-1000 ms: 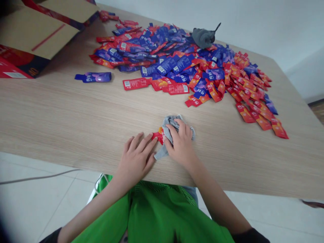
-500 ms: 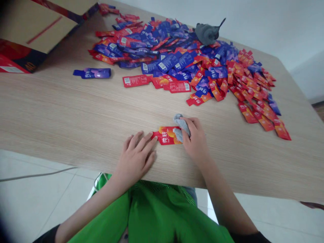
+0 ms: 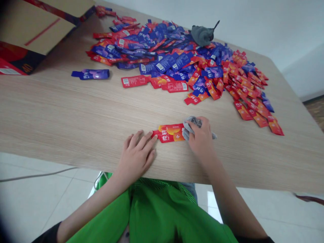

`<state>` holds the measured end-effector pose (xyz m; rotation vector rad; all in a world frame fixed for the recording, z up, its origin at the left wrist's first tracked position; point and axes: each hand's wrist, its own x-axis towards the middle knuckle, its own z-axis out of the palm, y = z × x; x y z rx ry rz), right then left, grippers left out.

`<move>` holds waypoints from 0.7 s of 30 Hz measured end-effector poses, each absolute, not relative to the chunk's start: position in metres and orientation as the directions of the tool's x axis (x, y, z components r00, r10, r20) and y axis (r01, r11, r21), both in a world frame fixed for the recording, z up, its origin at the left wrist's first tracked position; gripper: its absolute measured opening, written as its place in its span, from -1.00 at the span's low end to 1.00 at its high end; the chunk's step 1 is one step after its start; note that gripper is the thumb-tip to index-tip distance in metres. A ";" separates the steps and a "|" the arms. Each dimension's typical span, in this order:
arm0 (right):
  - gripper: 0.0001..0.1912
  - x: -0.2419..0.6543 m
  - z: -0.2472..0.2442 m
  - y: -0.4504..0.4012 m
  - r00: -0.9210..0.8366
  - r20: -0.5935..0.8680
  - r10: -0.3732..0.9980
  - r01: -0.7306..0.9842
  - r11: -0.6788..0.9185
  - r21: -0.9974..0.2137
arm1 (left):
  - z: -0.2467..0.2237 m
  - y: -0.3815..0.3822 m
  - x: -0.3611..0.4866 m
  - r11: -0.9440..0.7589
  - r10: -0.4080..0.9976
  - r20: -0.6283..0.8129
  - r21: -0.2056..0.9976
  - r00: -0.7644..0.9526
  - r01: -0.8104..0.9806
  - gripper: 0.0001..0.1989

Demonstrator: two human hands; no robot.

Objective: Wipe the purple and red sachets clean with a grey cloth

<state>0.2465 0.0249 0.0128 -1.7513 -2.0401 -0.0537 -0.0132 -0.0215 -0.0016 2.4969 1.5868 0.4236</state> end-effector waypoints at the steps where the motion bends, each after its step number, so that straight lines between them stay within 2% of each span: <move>1: -0.61 0.243 0.020 0.024 -0.063 0.396 0.916 0.941 0.187 -0.283 | -0.001 -0.021 -0.013 -0.429 0.903 0.157 0.276 0.400 0.860 -0.55; 3: -0.59 0.223 0.031 0.021 -0.050 0.449 0.892 0.920 0.216 -0.326 | -0.001 -0.021 -0.013 -0.434 0.900 0.165 0.274 0.403 0.858 -0.55; 5: -0.56 0.193 0.033 0.017 -0.150 0.441 0.885 0.891 0.314 -0.327 | 0.000 -0.021 -0.013 -0.437 0.898 0.173 0.266 0.404 0.859 -0.55; 7: -0.56 0.166 0.025 0.013 -0.286 0.356 0.890 0.867 0.398 -0.300 | 0.001 -0.021 -0.012 -0.438 0.898 0.172 0.255 0.406 0.862 -0.57; 10: -0.54 0.154 0.006 0.010 -0.333 0.260 0.906 0.889 0.394 -0.232 | 0.001 -0.022 -0.012 -0.439 0.897 0.169 0.252 0.408 0.862 -0.58; 16: -0.51 0.218 -0.009 0.016 -0.145 0.286 0.947 0.962 0.203 -0.184 | -0.002 -0.021 -0.012 -0.426 0.904 0.154 0.273 0.398 0.862 -0.55; 18: -0.53 0.234 -0.005 0.018 -0.087 0.303 0.949 0.965 0.155 -0.210 | -0.002 -0.021 -0.012 -0.425 0.905 0.154 0.274 0.397 0.863 -0.55; 21: -0.53 0.226 0.006 0.018 -0.027 0.413 0.910 0.950 0.153 -0.274 | -0.002 -0.021 -0.012 -0.430 0.902 0.160 0.272 0.400 0.861 -0.55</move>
